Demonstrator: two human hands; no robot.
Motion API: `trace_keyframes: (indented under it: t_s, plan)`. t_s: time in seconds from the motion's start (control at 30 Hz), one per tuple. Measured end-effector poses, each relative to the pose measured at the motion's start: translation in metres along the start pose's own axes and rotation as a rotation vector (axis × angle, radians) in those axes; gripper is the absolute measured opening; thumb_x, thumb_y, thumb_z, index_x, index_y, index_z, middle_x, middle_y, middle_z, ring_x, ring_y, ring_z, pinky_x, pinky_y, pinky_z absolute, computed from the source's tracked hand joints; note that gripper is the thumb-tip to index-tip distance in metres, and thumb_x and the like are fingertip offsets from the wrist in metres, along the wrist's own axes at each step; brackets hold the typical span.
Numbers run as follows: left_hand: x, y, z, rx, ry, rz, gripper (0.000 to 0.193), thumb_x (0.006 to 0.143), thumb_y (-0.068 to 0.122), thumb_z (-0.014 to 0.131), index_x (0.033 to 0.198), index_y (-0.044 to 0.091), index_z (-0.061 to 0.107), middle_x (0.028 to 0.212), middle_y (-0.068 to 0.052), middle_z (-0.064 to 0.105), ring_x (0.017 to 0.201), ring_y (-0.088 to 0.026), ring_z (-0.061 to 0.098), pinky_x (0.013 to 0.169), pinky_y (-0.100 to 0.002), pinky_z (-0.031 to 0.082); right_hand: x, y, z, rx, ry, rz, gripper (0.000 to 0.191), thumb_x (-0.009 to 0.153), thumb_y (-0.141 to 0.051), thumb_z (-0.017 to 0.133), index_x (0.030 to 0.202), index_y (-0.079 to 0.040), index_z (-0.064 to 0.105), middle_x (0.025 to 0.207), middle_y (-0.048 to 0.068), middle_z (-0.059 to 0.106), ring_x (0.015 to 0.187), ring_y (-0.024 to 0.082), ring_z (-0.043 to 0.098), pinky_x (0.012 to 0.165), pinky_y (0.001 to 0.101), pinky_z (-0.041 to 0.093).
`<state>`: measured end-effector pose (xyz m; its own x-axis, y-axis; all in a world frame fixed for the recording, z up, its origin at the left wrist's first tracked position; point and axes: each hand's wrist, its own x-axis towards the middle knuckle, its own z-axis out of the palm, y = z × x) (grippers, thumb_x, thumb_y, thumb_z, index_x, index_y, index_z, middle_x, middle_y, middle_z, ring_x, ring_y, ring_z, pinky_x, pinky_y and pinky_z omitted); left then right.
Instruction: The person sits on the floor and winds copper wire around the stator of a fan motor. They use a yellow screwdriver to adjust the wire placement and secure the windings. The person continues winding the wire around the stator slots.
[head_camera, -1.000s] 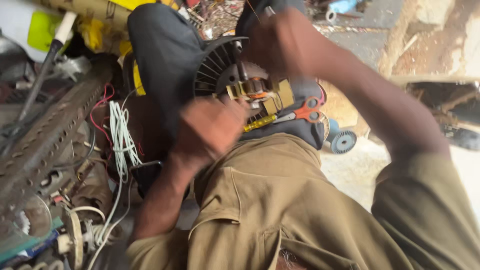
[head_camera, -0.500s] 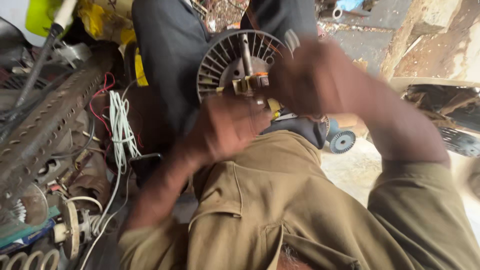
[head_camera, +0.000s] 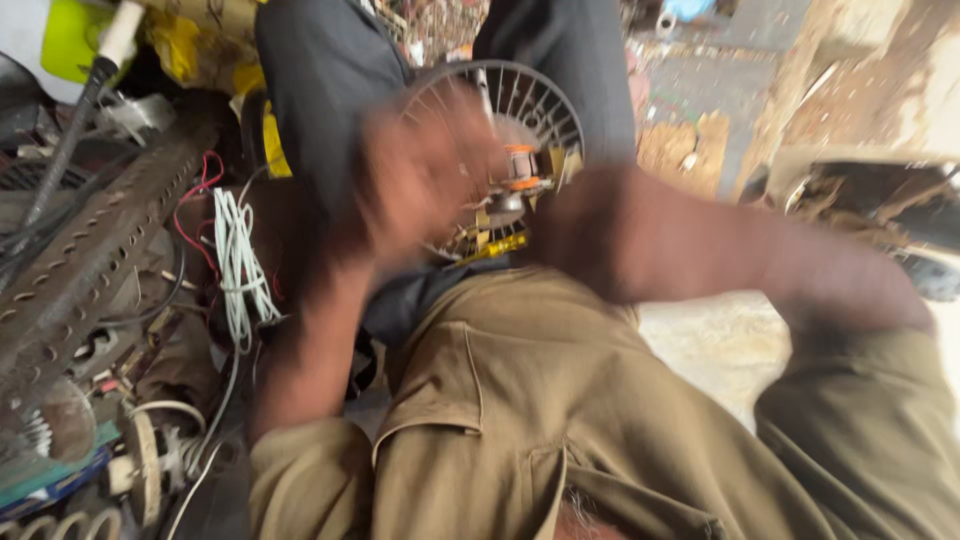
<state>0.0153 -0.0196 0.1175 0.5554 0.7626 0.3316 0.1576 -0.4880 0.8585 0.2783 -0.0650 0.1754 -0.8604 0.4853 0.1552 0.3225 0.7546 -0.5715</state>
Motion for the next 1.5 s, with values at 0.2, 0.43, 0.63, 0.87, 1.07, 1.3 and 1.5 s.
trace_keyframes:
  t_s: [0.2, 0.43, 0.63, 0.87, 1.07, 1.3, 1.5]
  plan:
    - [-0.035, 0.006, 0.024, -0.207, 0.254, 0.074, 0.011, 0.09, 0.008, 0.078, 0.088, 0.002, 0.068, 0.082, -0.008, 0.065, 0.069, -0.018, 0.06, 0.063, -0.033, 0.048, 0.025, 0.086, 0.016, 0.22, 0.233, 0.45, 0.014, 0.096, -0.014, 0.077, 0.108, -0.008, 0.073, 0.103, 0.01, 0.075, 0.094, 0.025, 0.072, 0.078, 0.0385, 0.057]
    - [0.085, 0.008, -0.005, -0.007, -0.277, 0.081, 0.017, 0.086, 0.019, 0.085, 0.087, 0.007, 0.073, 0.082, -0.008, 0.066, 0.075, -0.023, 0.065, 0.067, -0.037, 0.049, -0.004, 0.02, 0.004, -0.075, -0.234, 0.209, 0.01, 0.084, -0.011, 0.072, 0.094, -0.01, 0.076, 0.089, 0.01, 0.074, 0.078, 0.027, 0.07, 0.067, 0.0396, 0.058]
    - [-0.037, 0.031, 0.017, 0.209, 0.004, 0.234, 0.006, 0.09, 0.008, 0.074, 0.096, 0.005, 0.072, 0.089, -0.009, 0.069, 0.074, -0.025, 0.067, 0.082, -0.049, 0.053, 0.014, 0.062, 0.005, -0.134, -0.022, -0.009, 0.018, 0.081, -0.018, 0.082, 0.096, -0.006, 0.082, 0.081, 0.012, 0.071, 0.07, 0.029, 0.065, 0.057, 0.0416, 0.05]
    - [0.049, -0.038, 0.022, -0.056, -0.16, 0.16, 0.022, 0.092, 0.017, 0.087, 0.092, 0.006, 0.068, 0.086, -0.009, 0.065, 0.075, -0.025, 0.065, 0.072, -0.035, 0.05, -0.003, 0.057, -0.013, -0.198, 0.085, 0.626, 0.015, 0.099, -0.013, 0.079, 0.103, 0.001, 0.076, 0.092, 0.016, 0.073, 0.076, 0.029, 0.069, 0.065, 0.0394, 0.052]
    - [0.014, -0.003, -0.003, -0.02, -0.069, 0.067, 0.017, 0.1, 0.012, 0.083, 0.091, 0.005, 0.07, 0.084, -0.008, 0.066, 0.075, -0.022, 0.065, 0.069, -0.033, 0.049, 0.012, 0.009, 0.001, 0.151, -0.001, -0.006, 0.016, 0.077, -0.012, 0.07, 0.089, -0.002, 0.074, 0.082, 0.014, 0.071, 0.076, 0.029, 0.07, 0.068, 0.0409, 0.057]
    - [-0.032, -0.012, 0.031, -0.341, 0.35, -0.051, 0.012, 0.083, 0.011, 0.081, 0.083, 0.006, 0.071, 0.07, -0.004, 0.058, 0.06, -0.018, 0.05, 0.057, -0.03, 0.042, 0.029, 0.078, 0.011, -0.004, 0.171, 0.47, 0.013, 0.091, -0.013, 0.079, 0.104, -0.011, 0.082, 0.094, 0.01, 0.075, 0.077, 0.024, 0.07, 0.067, 0.0373, 0.055]
    - [0.073, -0.02, 0.0, 0.055, -0.361, 0.093, 0.027, 0.083, 0.028, 0.09, 0.083, 0.006, 0.074, 0.079, -0.01, 0.068, 0.075, -0.025, 0.067, 0.074, -0.037, 0.051, 0.01, 0.021, -0.006, -0.016, -0.167, 0.35, 0.014, 0.07, -0.009, 0.075, 0.083, -0.006, 0.076, 0.085, 0.011, 0.072, 0.076, 0.027, 0.071, 0.07, 0.0392, 0.057]
